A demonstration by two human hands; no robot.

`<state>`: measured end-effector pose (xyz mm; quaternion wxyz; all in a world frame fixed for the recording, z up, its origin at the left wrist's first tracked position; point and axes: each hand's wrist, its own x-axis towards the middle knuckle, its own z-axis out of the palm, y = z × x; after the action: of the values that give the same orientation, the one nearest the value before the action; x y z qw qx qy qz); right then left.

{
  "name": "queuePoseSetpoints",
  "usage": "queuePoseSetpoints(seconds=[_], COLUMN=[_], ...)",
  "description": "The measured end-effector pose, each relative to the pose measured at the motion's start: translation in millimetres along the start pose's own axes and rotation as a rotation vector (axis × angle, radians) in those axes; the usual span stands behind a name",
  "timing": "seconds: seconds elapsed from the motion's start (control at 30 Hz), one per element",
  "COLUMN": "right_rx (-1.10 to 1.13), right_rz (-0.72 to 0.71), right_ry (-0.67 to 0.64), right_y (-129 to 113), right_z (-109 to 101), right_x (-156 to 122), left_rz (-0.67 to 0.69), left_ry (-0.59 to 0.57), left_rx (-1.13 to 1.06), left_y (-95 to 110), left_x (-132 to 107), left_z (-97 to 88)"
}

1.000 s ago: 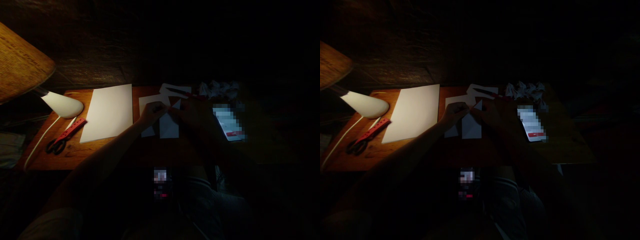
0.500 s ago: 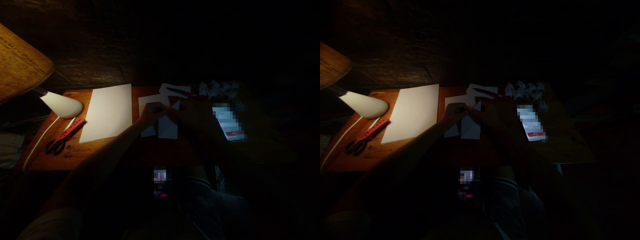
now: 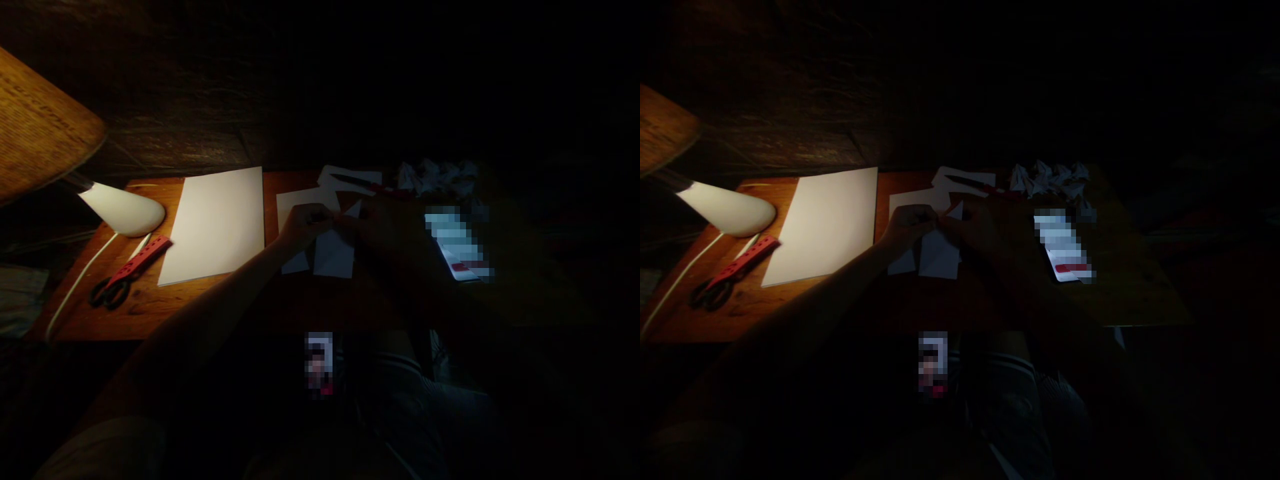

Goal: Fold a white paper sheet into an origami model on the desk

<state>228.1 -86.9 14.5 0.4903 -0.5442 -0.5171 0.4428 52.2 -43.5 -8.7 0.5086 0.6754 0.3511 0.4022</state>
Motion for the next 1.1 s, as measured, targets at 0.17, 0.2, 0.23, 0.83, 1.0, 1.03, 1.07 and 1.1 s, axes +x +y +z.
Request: queuePoseSetpoints(seconds=[0.17,0.2,0.23,0.83,1.0,1.03,1.07,1.1], right_rx=[-0.023,-0.008,0.0,-0.157,-0.09,-0.067,-0.042,-0.016], right_rz=[-0.031,-0.023,-0.011,-0.053,-0.058,-0.049,-0.035,-0.017], right_ry=[-0.003,0.002,0.012,-0.024,-0.015,-0.01,0.007,0.028], right_y=[1,1,0,0,8,7,6,4], right_z=[-1,-1,-1,-2,-3,-3,-4,-5], right_x=[0,-1,-1,2,3,2,0,-2], left_rz=[0.018,0.018,0.016,0.022,0.021,0.022,0.025,0.029], left_ry=[0.008,0.016,0.022,-0.009,-0.018,-0.019,-0.019,-0.02], left_rx=[0.048,0.052,0.053,0.034,0.033,0.032,0.032,0.036], left_y=[0,0,0,-1,-2,-2,-2,-2], left_x=[1,1,1,1,1,1,1,1], left_z=[-1.2,-1.4,-1.5,-1.7,-1.7,-1.9,-2.0,-2.3])
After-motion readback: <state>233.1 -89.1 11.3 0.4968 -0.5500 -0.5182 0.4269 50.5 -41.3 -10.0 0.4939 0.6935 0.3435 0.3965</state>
